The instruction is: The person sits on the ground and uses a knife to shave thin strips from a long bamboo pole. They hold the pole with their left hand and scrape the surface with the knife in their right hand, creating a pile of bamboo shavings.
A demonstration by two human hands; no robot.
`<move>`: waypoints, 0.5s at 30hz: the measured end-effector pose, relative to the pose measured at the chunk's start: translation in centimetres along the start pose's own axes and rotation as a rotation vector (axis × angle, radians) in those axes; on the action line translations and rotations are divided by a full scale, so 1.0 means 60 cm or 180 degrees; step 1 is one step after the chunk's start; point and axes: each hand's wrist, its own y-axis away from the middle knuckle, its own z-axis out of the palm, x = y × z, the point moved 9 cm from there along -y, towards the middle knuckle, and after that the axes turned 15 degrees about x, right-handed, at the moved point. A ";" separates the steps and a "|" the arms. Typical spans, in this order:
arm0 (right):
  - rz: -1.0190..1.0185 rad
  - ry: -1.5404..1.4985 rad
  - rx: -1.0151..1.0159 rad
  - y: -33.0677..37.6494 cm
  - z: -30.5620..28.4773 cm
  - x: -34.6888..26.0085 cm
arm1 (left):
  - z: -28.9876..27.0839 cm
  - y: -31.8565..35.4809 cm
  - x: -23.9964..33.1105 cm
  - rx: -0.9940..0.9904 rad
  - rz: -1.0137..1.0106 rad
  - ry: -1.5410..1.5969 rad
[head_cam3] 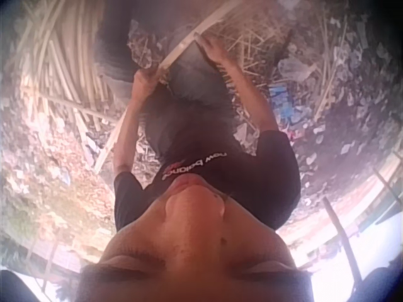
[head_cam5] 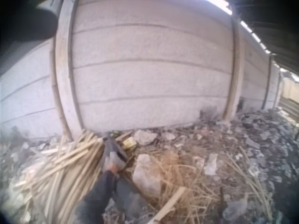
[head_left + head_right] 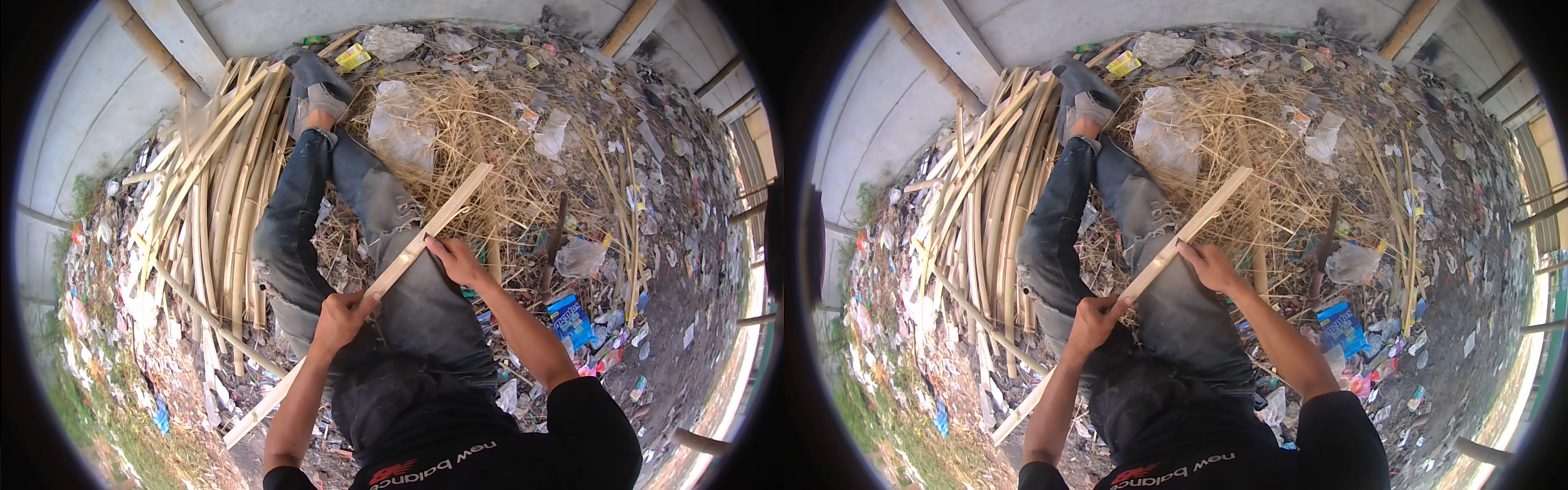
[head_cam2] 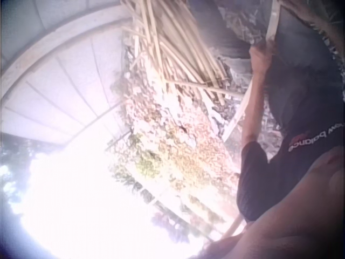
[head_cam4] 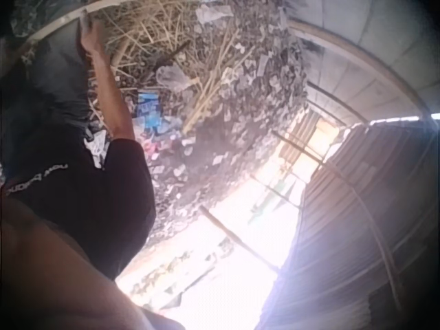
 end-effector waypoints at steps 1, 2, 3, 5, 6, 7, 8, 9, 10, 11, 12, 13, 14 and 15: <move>0.0117 -0.0142 -0.0145 -0.007 0.007 0.021 | 0.002 -0.001 -0.002 -0.0027 -0.0029 0.0043; 0.0233 -0.0285 -0.0288 -0.012 0.009 0.042 | 0.004 -0.003 -0.004 -0.0055 -0.0057 0.0086; 0.0675 -0.0325 -0.0517 -0.013 0.012 0.057 | 0.004 -0.003 -0.006 -0.0072 -0.0099 0.0124; 0.1375 -0.0391 -0.0874 -0.008 0.011 0.075 | 0.003 -0.004 -0.006 -0.0140 -0.0207 0.0121; 0.1631 -0.0410 -0.0996 -0.005 0.010 0.083 | 0.001 -0.005 -0.005 -0.0169 -0.0257 0.0118; 0.1702 -0.0417 -0.1020 -0.006 0.008 0.083 | 0.003 -0.007 -0.007 -0.0189 -0.0293 0.0138; 0.1433 -0.0315 -0.0896 -0.013 0.003 0.075 | 0.005 -0.009 -0.011 -0.0208 -0.0329 0.0159; 0.1164 -0.0200 -0.0770 -0.020 0.000 0.059 | 0.005 -0.012 -0.016 -0.0215 -0.0369 0.0177; 0.0553 0.0018 -0.0502 -0.021 -0.007 0.006 | 0.003 -0.014 -0.017 -0.0190 -0.0345 0.0156; -0.0059 0.0228 -0.0231 -0.018 -0.011 -0.040 | 0.002 -0.016 -0.017 -0.0164 -0.0322 0.0134; -0.0468 0.0830 -0.0002 -0.011 -0.018 -0.054 | 0.006 -0.015 -0.014 -0.0169 -0.0297 0.0120; -0.0479 0.0882 0.0168 0.000 -0.019 -0.057 | 0.009 -0.015 -0.009 -0.0126 -0.0236 0.0117; -0.0490 0.0932 0.0337 0.010 -0.017 -0.060 | 0.011 -0.015 -0.004 -0.0083 -0.0177 0.0113; -0.0506 0.0978 0.0505 0.015 -0.016 -0.068 | 0.010 -0.014 -0.001 -0.0034 -0.0117 0.0105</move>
